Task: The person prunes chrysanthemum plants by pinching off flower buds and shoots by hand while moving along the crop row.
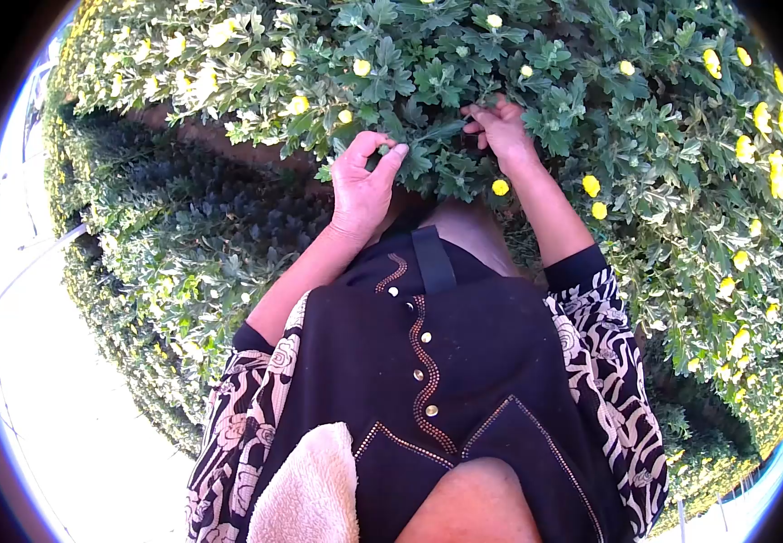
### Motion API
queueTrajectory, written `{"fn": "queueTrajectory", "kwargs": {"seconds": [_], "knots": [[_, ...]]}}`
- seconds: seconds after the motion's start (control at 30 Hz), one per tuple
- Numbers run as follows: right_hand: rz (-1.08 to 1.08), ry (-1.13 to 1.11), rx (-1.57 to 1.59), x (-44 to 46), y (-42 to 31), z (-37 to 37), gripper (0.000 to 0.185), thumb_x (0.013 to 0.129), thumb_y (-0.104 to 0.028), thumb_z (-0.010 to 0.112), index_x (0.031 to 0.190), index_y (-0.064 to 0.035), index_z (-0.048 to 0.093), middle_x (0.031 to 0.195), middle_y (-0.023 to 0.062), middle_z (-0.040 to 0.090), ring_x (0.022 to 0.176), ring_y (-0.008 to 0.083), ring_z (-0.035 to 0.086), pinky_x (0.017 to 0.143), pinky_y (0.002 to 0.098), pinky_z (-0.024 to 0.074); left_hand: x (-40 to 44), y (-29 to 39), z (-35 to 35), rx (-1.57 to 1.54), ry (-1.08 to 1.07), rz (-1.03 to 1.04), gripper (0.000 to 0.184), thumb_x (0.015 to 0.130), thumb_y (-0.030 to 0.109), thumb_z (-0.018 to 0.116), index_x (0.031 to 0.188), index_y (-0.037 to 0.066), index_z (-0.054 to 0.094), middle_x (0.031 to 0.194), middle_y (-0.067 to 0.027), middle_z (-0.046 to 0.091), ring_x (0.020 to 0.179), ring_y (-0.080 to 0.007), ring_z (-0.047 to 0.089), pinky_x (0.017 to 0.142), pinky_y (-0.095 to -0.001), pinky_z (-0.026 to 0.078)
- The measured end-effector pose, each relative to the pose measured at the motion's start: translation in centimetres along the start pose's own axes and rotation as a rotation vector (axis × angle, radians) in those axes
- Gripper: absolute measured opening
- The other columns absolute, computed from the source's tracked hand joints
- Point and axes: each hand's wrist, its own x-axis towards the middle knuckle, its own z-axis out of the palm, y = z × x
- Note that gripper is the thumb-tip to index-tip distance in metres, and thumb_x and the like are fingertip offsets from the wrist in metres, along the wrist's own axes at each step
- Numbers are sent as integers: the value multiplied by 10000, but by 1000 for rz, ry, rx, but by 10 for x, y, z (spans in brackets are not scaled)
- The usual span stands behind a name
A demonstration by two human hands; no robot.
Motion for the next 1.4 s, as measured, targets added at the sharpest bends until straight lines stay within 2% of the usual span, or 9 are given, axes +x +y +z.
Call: {"fn": "queueTrajectory", "kwargs": {"seconds": [0.1, 0.2, 0.37, 0.47, 0.83, 1.03, 1.17, 1.3, 1.4], "knots": [[-174, -77, 92, -11, -20, 5, 271, 883, -106, 648, 1143, -52, 592, 928, 24, 622, 753, 113, 610, 564, 235, 475, 6, 6, -4, 242, -47, 220, 135, 848, 42, 686, 958, 7, 616, 957, -32, 635, 871, -104, 589, 809, -254, 459], [-310, -186, 34, -21, -48, 16, 368, 849, -123, 689, 1206, -93, 605, 861, -27, 547, 798, 85, 558, 622, 242, 477, 17, 25, 1, -69, -235, -25, 409, 844, 130, 695, 1192, 16, 511, 983, -78, 631, 921, -161, 621, 842, -298, 477], [-443, -232, -146, -15, -46, 33, 309, 786, -188, 788, 1066, -82, 711, 958, -31, 627, 903, 97, 554, 906, 283, 446, 36, 20, 10, -148, -198, -185, 413, 873, 133, 681, 1237, 15, 527, 873, -52, 645, 817, -118, 618, 760, -272, 494], [-485, -256, -196, -15, -40, 34, 271, 802, -145, 767, 1036, -27, 698, 996, 19, 688, 944, 96, 592, 898, 276, 470, 45, 15, 14, 112, -167, -98, 196, 828, 47, 694, 1016, 20, 643, 732, -24, 629, 637, -68, 556, 605, -232, 475], [-491, -330, -235, -10, -33, 27, 278, 797, -131, 751, 1047, -26, 691, 882, 0, 640, 845, 86, 568, 786, 249, 482, 46, 4, 25, -16, -103, -18, 80, 874, 16, 639, 951, 6, 654, 763, 2, 630, 678, -63, 570, 641, -228, 480], [-73, -254, 124, -11, -26, 26, 122, 852, -161, 735, 916, -72, 681, 841, -28, 637, 798, 76, 559, 740, 240, 451, 42, 5, 21, -22, -107, -79, 130, 903, -20, 590, 1018, 4, 644, 863, 0, 661, 766, -58, 597, 717, -221, 489], [-348, -18, -512, 1, -17, 32, 133, 802, -124, 736, 835, -28, 650, 766, 40, 655, 735, 136, 609, 691, 279, 472, 36, -8, 23, -58, -166, -116, 132, 911, -22, 578, 1025, 5, 640, 864, 1, 662, 775, -57, 609, 720, -213, 485], [-586, 195, -1060, -6, -14, 10, 194, 739, -82, 722, 903, -26, 635, 804, 177, 655, 760, 367, 631, 701, 376, 499, 40, -12, 23, -67, -105, -23, 80, 880, 2, 627, 948, 30, 658, 717, 54, 564, 635, -20, 485, 579, -204, 423], [-637, 211, -913, -41, -26, -5, 144, 788, -64, 694, 896, -7, 616, 790, 151, 647, 711, 337, 619, 675, 364, 494, 39, -6, 13, -72, -78, -75, 102, 871, 1, 648, 969, 28, 657, 783, 32, 589, 679, -34, 519, 631, -201, 446]]}}
